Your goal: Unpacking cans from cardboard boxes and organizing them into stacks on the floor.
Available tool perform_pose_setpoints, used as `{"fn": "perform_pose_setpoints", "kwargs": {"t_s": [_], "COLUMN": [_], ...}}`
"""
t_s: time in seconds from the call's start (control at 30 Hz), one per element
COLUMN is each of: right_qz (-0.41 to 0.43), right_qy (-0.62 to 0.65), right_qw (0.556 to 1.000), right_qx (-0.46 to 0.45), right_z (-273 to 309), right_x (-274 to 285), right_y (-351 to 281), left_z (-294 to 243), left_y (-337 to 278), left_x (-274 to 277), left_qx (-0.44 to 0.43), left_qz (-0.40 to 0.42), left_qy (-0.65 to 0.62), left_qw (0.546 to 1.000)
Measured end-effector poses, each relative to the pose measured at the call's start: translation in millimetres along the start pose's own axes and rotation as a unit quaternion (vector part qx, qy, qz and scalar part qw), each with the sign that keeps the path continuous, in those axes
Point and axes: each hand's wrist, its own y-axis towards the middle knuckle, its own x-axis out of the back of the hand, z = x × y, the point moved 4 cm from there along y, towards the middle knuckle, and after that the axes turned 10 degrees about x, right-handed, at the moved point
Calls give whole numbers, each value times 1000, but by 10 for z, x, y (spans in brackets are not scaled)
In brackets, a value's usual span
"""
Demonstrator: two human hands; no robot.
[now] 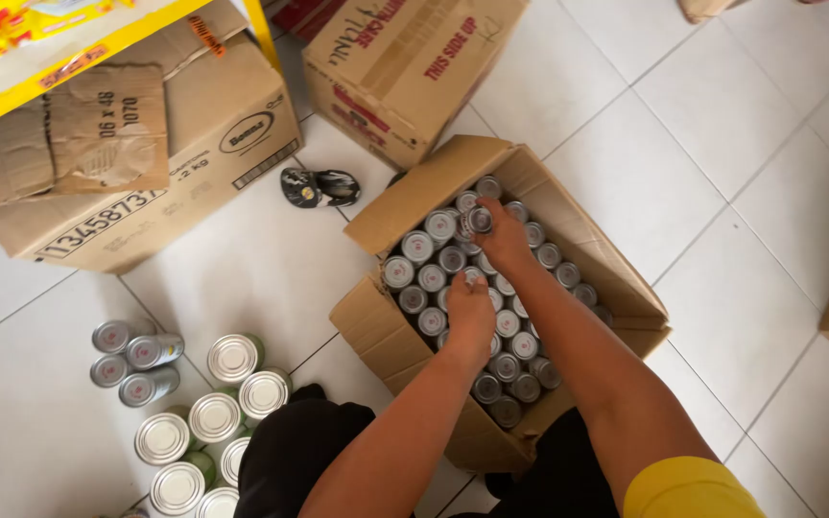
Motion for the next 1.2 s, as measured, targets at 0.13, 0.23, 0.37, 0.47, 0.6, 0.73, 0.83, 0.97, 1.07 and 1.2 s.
{"fn": "perform_pose_setpoints", "kwargs": {"t_s": [0.13,0.23,0.37,0.47,0.6,0.73,0.83,0.97,1.07,1.2], "right_qz": [-42,-56,-64,-130,-154,-158,-45,148,246,308], "right_qy": [14,48,48,17,69,185,282,401,418,362], "right_qw": [998,997,996,979,980,968,953,897,871,876], "right_qx": [52,30,41,158,108,61,98,108,78,79], "right_z": [-138,-203,-508,-338,250,1050,1822,2296,2925,3365], "right_x": [-191,-312,-460,-361,-419,-613,-981,-1851,-2139,-2687], "right_y": [147,234,308,290,97,-239,-444,-754,-961,-1091], "left_z": [-30,-143,-160,-106,-250,-378,-596,-902,-1122,-1359], "left_y": [-22,-182,-274,-185,-293,-362,-659,-1200,-1556,-1846], "left_x": [78,157,301,507,878,1443,1924,2604,3084,3906], "left_qx": [-10,-33,-56,-186,-191,-281,-304,-323,-254,-157], "left_qz": [-19,-22,-31,-115,-132,-203,-264,-298,-267,-261], "left_qy": [58,80,67,110,119,127,144,263,624,645], "left_qw": [998,996,996,970,965,929,904,859,689,701]}}
